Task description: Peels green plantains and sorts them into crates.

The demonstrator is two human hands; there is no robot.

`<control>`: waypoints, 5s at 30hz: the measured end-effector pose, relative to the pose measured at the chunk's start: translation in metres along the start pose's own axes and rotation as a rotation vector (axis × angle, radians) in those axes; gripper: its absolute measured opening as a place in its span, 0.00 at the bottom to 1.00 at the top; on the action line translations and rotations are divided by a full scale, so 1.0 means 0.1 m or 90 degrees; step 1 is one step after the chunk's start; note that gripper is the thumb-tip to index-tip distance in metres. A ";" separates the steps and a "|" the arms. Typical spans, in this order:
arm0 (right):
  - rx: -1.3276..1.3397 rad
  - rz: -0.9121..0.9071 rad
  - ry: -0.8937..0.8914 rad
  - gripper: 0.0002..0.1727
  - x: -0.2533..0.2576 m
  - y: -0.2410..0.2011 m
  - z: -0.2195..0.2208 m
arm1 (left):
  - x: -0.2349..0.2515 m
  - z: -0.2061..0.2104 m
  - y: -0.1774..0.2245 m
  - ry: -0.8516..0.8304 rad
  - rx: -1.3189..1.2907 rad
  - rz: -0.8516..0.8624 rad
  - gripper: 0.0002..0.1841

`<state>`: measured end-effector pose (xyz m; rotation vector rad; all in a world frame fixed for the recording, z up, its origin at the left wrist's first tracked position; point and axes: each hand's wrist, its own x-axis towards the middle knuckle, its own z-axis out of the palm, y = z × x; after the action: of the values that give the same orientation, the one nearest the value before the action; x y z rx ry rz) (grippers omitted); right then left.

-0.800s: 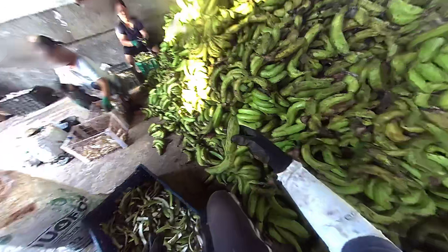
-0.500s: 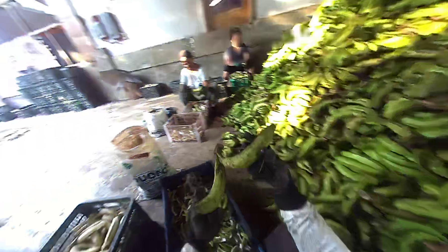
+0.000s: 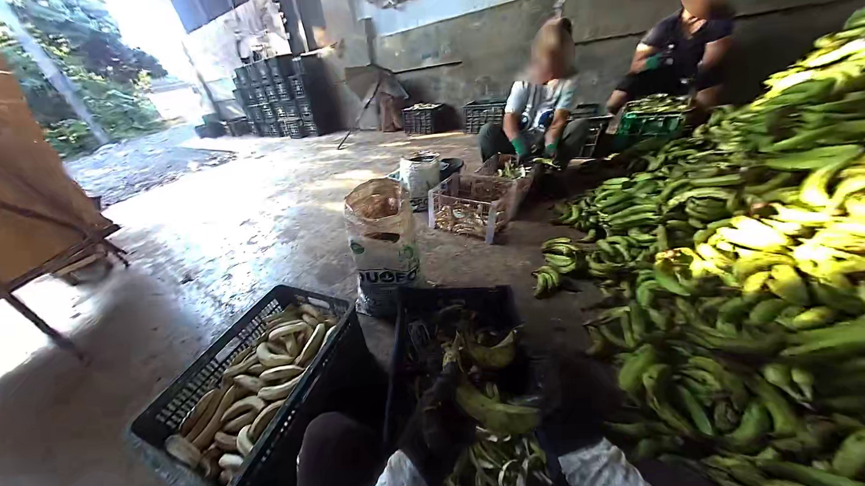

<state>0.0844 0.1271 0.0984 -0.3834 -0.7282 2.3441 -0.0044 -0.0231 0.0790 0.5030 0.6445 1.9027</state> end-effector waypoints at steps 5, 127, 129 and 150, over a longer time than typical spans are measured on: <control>0.040 -0.050 0.019 0.20 0.09 -0.04 -0.22 | -0.02 0.21 -0.03 0.045 0.149 -0.041 0.20; -0.288 -0.202 0.107 0.20 0.59 -0.40 0.02 | 0.97 0.10 0.31 0.015 1.129 0.249 0.29; -0.417 -0.148 -0.007 0.20 0.52 -0.37 0.01 | 1.11 0.01 0.46 0.029 1.092 0.179 0.29; -0.040 -0.113 0.158 0.25 0.63 -0.39 -0.10 | 0.91 0.12 0.17 -0.009 1.188 0.264 0.28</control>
<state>0.0607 0.1975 0.1086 -0.5997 -0.6864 2.0651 -0.0448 0.0567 0.1042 1.8331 2.3547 1.0483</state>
